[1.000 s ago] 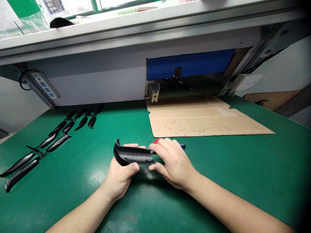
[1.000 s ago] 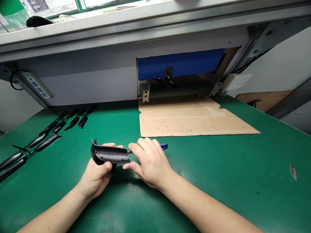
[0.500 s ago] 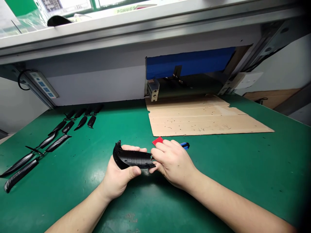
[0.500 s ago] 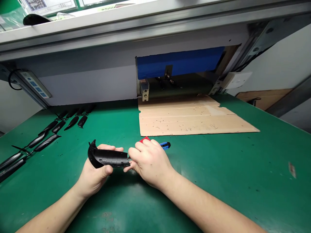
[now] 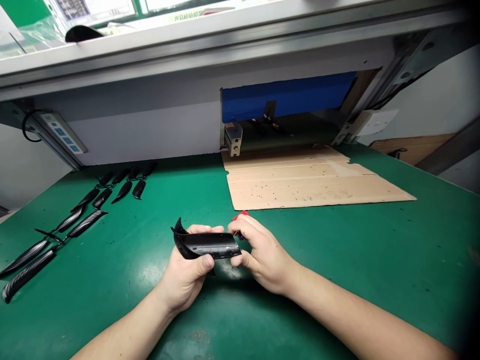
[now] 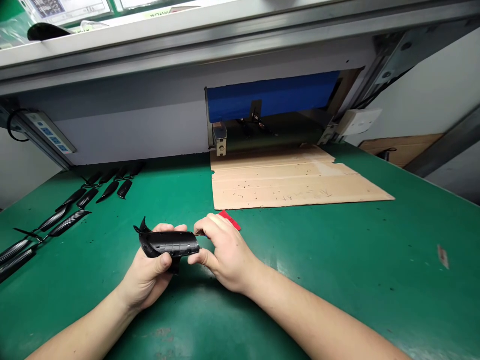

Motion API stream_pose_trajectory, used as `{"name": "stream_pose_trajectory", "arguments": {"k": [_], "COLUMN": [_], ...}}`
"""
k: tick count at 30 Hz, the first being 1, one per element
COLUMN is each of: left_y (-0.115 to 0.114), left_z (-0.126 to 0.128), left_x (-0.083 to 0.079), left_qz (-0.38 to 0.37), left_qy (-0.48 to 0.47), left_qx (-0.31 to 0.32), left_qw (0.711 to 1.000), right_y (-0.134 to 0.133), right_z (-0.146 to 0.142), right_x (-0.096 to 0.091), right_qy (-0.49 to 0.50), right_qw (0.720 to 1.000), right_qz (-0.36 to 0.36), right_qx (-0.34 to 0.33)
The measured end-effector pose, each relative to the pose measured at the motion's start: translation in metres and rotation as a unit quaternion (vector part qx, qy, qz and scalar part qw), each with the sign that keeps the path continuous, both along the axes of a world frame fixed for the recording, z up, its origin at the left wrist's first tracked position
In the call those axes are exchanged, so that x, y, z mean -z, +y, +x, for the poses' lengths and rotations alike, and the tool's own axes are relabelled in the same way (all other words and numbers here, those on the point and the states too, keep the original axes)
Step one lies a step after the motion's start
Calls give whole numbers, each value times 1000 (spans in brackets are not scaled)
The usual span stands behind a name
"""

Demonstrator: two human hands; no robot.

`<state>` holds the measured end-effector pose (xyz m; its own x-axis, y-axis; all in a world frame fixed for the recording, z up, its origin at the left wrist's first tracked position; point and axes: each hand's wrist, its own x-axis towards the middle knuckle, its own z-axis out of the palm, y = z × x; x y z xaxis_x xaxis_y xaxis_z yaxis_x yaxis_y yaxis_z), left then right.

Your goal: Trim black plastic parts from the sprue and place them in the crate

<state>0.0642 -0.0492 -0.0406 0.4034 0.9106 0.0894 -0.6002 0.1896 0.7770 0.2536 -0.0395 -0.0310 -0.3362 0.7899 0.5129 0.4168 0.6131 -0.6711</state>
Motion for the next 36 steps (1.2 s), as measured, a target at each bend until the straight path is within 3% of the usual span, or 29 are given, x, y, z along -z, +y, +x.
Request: {"name": "stream_pose_trajectory", "arguments": {"k": [5,9,15,17,19,22,24,30,33,36], "left_y": [2,4,4,6,7,7,7,10,12,11], "left_z": [1,0,-1,-1,-1,1,3,11,11,11], "left_x": [2,4,3,3,4,5,7,11,9,7], "left_qz": [-4,23,25,24,18,-11,-39,-132,-163,-157], "left_qy": [3,16,19,29,39,36,21,-78,-122,-136], "left_qx": [0,-10,-9,-22,-39,-36,-19,-63,-74,-66], "left_qw": [1000,1000,999,999,998,999,999,986,976,976], "right_y": [-4,-1,9,9,8,4,1,-10,-15,-16], "right_z": [-6,-4,17,22,23,17,11,-12,-22,-27], "right_x": [1,3,-3,-7,-9,-8,-6,2,6,8], "right_qy": [-13,-12,40,86,101,20,-19,81,37,-2], "right_qw": [1000,1000,975,978,989,996,993,997,998,998], "right_qz": [10,17,-113,-115,-59,63,103,-4,-57,-65], "right_qx": [21,-3,-188,-153,-95,-59,-52,5,-12,-18]}}
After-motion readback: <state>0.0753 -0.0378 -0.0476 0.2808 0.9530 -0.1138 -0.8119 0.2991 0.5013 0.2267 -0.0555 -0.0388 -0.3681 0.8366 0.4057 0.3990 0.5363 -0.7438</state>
